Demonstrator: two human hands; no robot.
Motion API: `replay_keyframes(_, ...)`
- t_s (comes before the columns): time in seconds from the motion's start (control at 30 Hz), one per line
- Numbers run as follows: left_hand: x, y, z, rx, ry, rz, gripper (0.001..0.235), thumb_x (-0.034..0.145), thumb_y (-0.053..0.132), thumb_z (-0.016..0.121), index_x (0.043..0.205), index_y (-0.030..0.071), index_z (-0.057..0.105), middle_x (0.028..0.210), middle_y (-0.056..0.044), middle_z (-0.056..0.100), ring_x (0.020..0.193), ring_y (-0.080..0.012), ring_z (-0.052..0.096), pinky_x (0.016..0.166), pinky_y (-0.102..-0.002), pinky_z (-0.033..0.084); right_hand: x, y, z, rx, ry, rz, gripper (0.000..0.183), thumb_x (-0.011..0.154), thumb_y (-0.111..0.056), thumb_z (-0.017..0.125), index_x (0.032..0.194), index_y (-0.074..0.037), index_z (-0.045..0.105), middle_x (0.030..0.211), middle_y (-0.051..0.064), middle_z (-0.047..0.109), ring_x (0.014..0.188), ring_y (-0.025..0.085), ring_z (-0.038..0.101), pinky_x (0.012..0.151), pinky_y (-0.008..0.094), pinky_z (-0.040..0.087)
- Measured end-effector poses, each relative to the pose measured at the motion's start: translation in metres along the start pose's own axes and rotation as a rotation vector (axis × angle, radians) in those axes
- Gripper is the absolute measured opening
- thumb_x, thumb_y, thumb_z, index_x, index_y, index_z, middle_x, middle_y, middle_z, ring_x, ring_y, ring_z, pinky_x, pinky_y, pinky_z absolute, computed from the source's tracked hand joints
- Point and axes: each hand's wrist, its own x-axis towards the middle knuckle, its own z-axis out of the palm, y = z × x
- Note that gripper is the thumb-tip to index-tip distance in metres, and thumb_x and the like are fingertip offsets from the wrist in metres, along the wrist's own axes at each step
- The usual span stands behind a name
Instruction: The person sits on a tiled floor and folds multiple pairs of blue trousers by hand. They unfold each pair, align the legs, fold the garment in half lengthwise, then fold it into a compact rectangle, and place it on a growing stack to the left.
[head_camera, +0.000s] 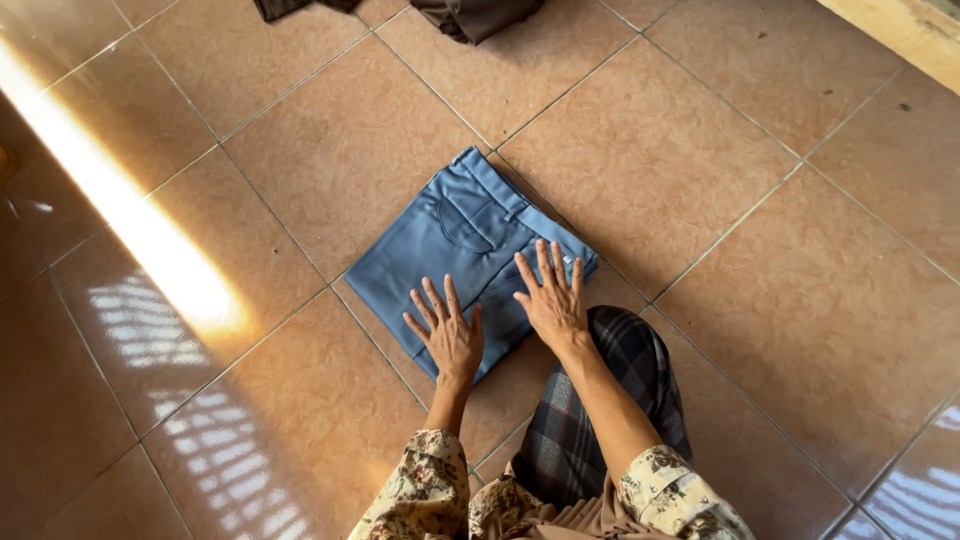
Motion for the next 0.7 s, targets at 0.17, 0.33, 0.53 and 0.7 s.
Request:
replay_keyframes(0.17, 0.010, 0.016, 0.013, 0.039, 0.056, 0.061, 0.074, 0.102, 0.052, 0.048, 0.163, 0.016, 0.025, 0.167, -0.023, 0.020, 0.154, -0.0469, 0.010, 0.117, -0.070, 0.001, 0.002, 0.004, 0.014, -0.013, -0.087, 0.023, 0.070, 0.104, -0.051, 0.043, 0.165, -0.028, 0.019, 0.171, 0.017, 0.015, 0.158, 0.036, 0.009, 0.121, 0.065, 0.008)
replay_keyframes(0.33, 0.019, 0.035, 0.006, 0.023, 0.023, 0.066, 0.075, 0.101, 0.054, 0.047, 0.162, 0.015, 0.027, 0.167, -0.024, 0.022, 0.154, -0.0473, 0.010, 0.117, -0.071, 0.000, 0.005, 0.009, 0.010, 0.025, -0.081, 0.072, 0.069, 0.104, -0.052, 0.042, 0.165, -0.029, 0.018, 0.170, 0.017, 0.018, 0.158, 0.036, 0.011, 0.121, 0.065, 0.008)
replay_keyframes(0.53, 0.031, 0.102, 0.001, -0.053, -0.027, 0.162, 0.076, 0.100, 0.054, 0.049, 0.161, 0.015, 0.028, 0.166, -0.024, 0.023, 0.154, -0.0475, 0.010, 0.117, -0.071, -0.003, -0.006, 0.066, -0.014, 0.052, 0.055, 0.193, 0.071, 0.103, -0.051, 0.047, 0.165, -0.028, 0.023, 0.169, 0.017, 0.023, 0.157, 0.037, 0.016, 0.120, 0.066, 0.012)
replay_keyframes(0.7, 0.026, 0.182, 0.003, -0.093, -0.082, 0.310, 0.076, 0.100, 0.056, 0.047, 0.161, 0.015, 0.028, 0.166, -0.024, 0.022, 0.154, -0.0485, 0.010, 0.117, -0.072, -0.002, -0.044, 0.140, -0.029, 0.040, 0.047, 0.409, 0.069, 0.104, -0.054, 0.041, 0.165, -0.030, 0.021, 0.169, 0.016, 0.025, 0.157, 0.036, 0.016, 0.119, 0.066, 0.014)
